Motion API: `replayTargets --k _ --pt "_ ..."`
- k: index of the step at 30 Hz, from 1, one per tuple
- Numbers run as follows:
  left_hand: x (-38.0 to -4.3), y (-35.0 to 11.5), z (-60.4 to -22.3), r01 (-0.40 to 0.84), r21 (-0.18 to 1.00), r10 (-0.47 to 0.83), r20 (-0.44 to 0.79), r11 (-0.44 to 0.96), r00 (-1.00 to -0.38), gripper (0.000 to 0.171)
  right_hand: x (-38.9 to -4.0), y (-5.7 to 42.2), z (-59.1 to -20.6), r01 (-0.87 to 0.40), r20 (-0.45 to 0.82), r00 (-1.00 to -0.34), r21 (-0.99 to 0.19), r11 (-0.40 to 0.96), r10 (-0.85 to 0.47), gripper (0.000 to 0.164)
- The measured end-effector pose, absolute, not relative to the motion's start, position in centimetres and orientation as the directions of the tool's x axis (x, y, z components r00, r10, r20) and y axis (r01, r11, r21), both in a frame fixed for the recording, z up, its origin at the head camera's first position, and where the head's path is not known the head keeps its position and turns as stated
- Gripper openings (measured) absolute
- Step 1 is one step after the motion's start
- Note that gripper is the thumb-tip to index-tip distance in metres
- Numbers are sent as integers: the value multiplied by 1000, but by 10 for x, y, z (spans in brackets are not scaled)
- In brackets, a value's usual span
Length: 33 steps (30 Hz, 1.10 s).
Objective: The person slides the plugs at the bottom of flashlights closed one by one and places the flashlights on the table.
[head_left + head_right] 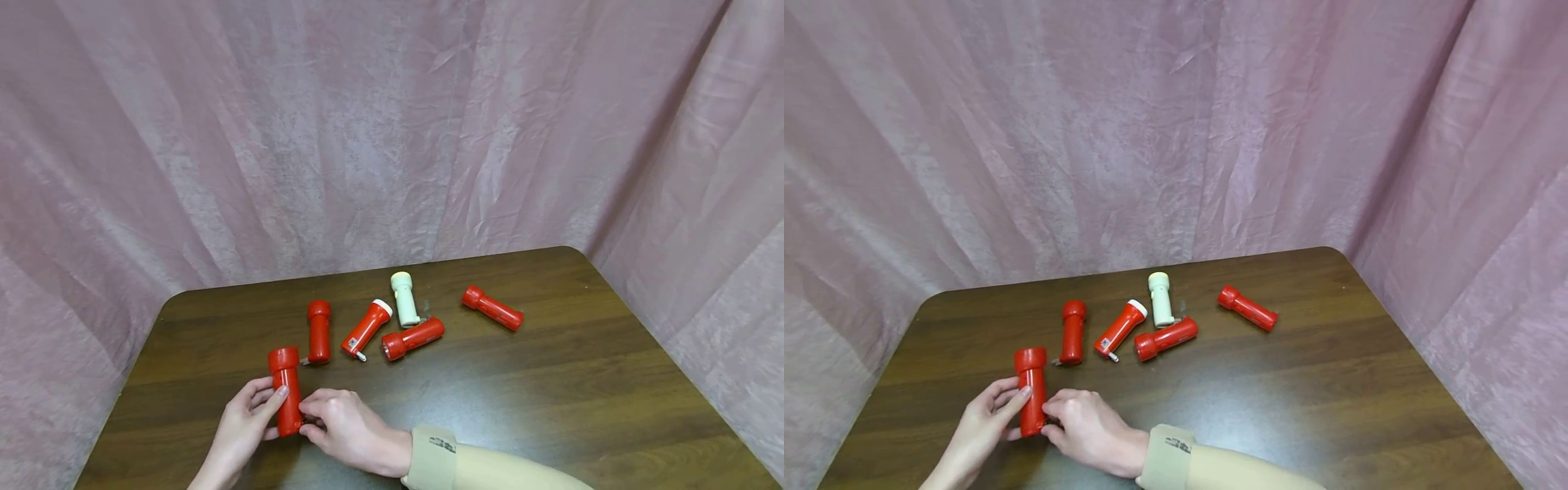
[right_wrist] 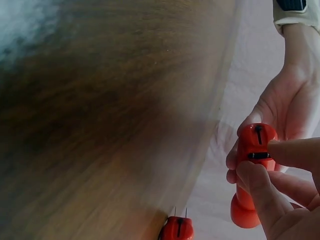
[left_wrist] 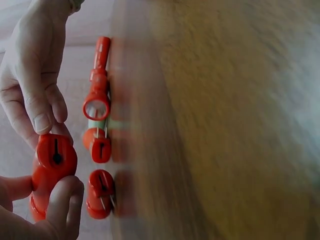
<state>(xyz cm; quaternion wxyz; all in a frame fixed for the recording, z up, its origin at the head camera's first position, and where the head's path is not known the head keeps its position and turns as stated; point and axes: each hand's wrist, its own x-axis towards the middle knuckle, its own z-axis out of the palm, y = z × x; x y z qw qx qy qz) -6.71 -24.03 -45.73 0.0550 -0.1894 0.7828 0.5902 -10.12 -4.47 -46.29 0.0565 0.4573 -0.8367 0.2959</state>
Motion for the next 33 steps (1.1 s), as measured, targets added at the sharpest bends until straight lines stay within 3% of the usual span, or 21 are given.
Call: replayTargets --k 10,24,33 --pt "-71 -254 -461 -395 873 -202 -347 287 -916 55 -103 -56 -464 -830 349 -541 -369 419 -765 3" --pt "-79 -263 -473 -430 824 -199 -382 370 -903 58 -104 -70 -466 -823 225 -563 -234 517 -795 15" --pt "-77 -272 -477 -439 787 -224 -378 434 -898 62 -103 -83 -471 -836 156 -545 -176 520 -824 16"
